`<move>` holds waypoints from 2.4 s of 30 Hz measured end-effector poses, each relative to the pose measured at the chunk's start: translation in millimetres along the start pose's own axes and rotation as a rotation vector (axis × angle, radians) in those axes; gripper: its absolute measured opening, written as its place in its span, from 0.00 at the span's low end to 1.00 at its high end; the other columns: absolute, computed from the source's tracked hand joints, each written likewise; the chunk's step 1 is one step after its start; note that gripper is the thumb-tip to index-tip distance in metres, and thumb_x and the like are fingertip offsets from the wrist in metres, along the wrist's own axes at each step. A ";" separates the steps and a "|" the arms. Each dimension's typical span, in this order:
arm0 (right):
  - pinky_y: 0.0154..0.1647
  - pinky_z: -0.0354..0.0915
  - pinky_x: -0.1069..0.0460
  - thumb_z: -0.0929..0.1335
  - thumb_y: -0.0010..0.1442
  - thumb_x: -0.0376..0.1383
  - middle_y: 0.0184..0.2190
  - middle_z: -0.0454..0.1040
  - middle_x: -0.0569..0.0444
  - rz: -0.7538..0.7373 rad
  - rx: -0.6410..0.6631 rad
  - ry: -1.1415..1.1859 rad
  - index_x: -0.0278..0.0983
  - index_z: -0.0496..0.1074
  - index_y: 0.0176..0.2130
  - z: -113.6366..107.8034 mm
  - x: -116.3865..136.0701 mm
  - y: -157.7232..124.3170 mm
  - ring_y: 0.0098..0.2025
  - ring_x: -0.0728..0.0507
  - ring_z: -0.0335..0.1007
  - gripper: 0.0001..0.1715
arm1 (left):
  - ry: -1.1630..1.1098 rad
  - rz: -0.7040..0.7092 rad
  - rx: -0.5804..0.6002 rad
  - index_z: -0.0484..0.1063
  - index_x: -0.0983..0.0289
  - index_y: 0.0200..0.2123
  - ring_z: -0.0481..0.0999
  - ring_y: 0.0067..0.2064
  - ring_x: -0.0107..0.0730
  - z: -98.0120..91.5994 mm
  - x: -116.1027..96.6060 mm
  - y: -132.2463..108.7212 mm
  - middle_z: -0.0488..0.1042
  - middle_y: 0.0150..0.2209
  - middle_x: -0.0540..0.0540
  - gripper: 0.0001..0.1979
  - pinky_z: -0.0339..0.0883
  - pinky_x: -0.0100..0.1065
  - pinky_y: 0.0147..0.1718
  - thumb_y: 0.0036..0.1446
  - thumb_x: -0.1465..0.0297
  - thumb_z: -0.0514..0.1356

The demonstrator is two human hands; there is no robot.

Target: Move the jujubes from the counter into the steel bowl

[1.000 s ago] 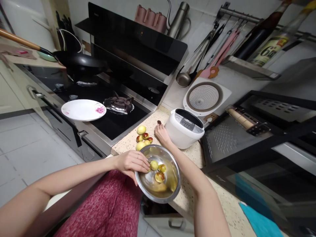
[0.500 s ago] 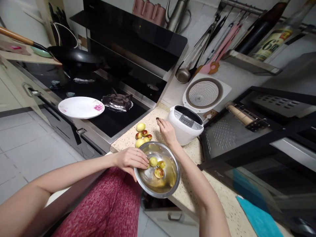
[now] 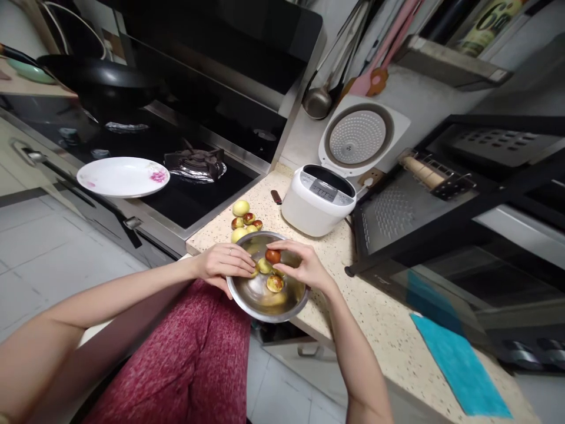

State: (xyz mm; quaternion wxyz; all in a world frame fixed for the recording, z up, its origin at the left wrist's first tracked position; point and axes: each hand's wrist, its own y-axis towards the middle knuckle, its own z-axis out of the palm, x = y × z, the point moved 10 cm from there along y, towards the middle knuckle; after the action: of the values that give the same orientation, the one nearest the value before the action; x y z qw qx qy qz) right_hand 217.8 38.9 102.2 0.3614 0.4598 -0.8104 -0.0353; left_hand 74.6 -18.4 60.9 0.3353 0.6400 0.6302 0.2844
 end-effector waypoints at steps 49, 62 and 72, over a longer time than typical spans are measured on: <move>0.52 0.72 0.44 0.71 0.68 0.38 0.45 0.81 0.48 -0.007 0.175 0.047 0.39 0.79 0.47 31.4 3.1 -6.1 0.47 0.42 0.77 0.09 | 0.038 -0.799 -0.249 0.71 0.61 0.62 0.70 0.67 0.43 -40.2 98.1 -49.4 0.72 0.64 0.61 0.20 0.60 0.55 0.69 0.72 0.71 0.49; 0.49 0.72 0.46 0.70 0.69 0.37 0.43 0.81 0.49 -0.027 0.146 0.045 0.38 0.79 0.47 29.2 6.0 -5.0 0.46 0.43 0.78 0.08 | 0.341 -0.900 -0.148 0.74 0.61 0.58 0.75 0.57 0.44 -42.1 90.9 -63.9 0.69 0.57 0.63 0.18 0.72 0.48 0.58 0.67 0.73 0.56; 0.50 0.72 0.46 0.69 0.70 0.37 0.44 0.82 0.50 -0.004 0.148 0.050 0.40 0.79 0.47 29.5 4.3 -5.4 0.46 0.43 0.78 0.09 | 0.290 -0.881 -0.164 0.73 0.63 0.55 0.77 0.54 0.42 -44.6 87.0 -57.3 0.75 0.54 0.61 0.14 0.72 0.46 0.57 0.69 0.71 0.56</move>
State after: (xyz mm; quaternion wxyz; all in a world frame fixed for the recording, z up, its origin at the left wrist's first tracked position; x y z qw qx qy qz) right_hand 202.0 24.4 80.7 0.3465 0.4875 -0.8007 0.0354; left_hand 8.0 70.5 38.0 0.3819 0.2364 0.8576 0.2505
